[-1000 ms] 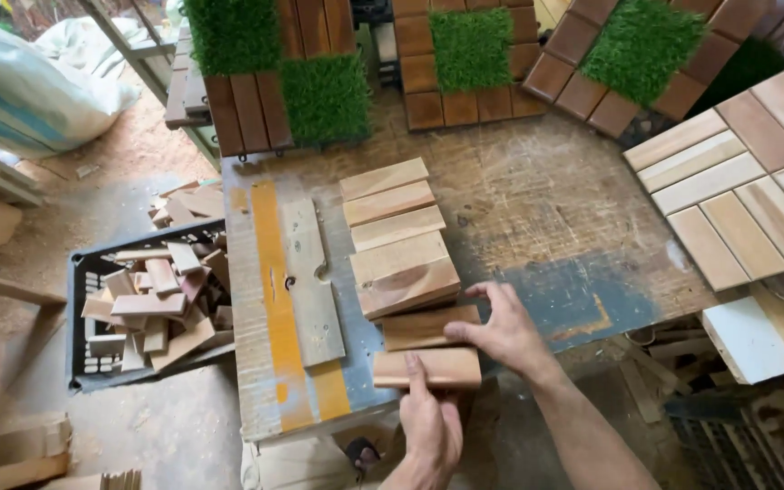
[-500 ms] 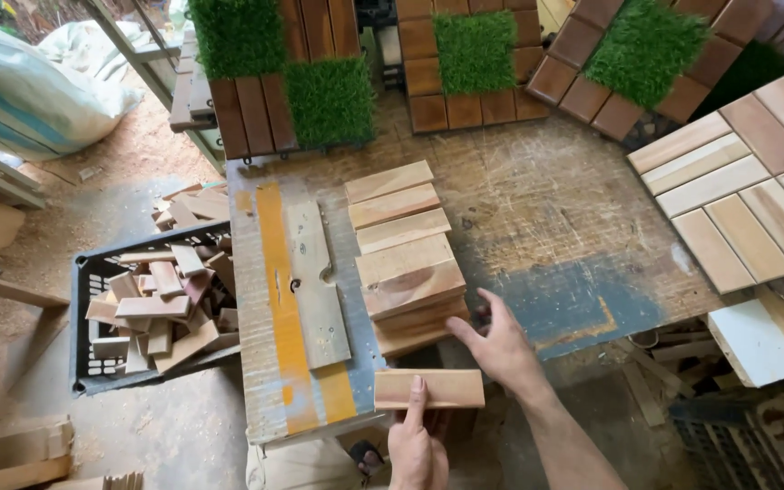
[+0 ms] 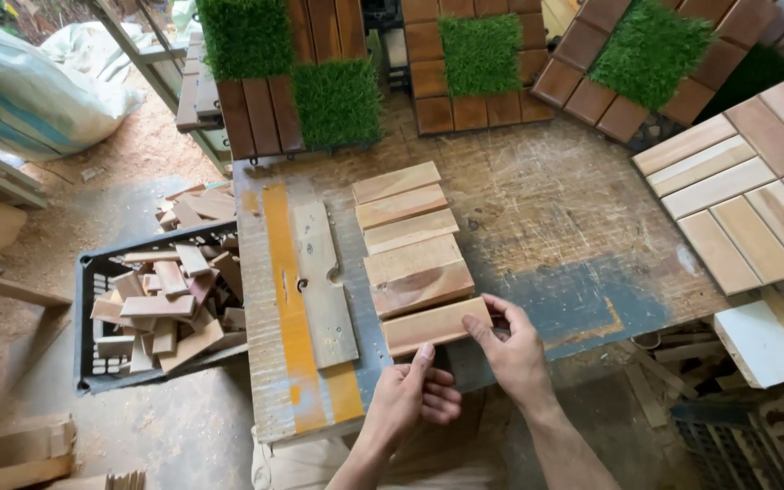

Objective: Sorting and stacking small wooden blocks from a crate onto a workbench in a woodworking shop.

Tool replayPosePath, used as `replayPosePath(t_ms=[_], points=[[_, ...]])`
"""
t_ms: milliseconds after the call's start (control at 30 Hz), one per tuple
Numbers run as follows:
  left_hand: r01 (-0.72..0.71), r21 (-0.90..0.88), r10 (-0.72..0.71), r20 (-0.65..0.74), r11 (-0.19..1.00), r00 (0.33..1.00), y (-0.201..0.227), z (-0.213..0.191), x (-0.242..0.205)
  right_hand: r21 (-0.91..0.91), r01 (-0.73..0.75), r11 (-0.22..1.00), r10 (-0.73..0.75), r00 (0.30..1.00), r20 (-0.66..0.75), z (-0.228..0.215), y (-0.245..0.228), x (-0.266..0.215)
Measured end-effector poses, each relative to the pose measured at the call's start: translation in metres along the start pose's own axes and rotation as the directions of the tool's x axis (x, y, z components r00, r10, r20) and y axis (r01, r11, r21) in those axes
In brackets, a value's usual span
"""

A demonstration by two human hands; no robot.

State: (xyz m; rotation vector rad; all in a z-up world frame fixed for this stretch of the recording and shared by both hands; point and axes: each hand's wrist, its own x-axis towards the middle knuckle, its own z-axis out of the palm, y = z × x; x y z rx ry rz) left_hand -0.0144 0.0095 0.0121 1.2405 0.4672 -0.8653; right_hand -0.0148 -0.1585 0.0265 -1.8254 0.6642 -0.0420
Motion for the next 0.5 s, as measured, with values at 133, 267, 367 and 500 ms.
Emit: replayPosePath(t_ms=[133, 267, 367, 500], points=[[-0.39, 0.624, 0.639, -0.235, 0.677, 0.732, -0.042, -0.011, -0.002, -0.029, 0.059, 0.998, -0.06, 0.998, -0.029, 0.006, 0.009, 0.002], [-0.738, 0.637, 0.974, -0.176, 0.221, 0.14, -0.058, -0.017, 0.026, 0.05, 0.168, 0.985, -0.164, 0.984, -0.062, 0.02, 0.036, 0.006], [-0.826, 0.471, 0.951, -0.151, 0.309, 0.27, -0.032, -0.009, 0.04, 0.168, 0.209, 0.963, -0.208, 0.978, -0.024, 0.034, 0.039, 0.013], [-0.871, 0.266, 0.91, -0.171, 0.412, 0.378, -0.015, -0.002, 0.047, 0.289, 0.138, 0.947, -0.17, 0.981, 0.09, 0.034, 0.021, 0.01]])
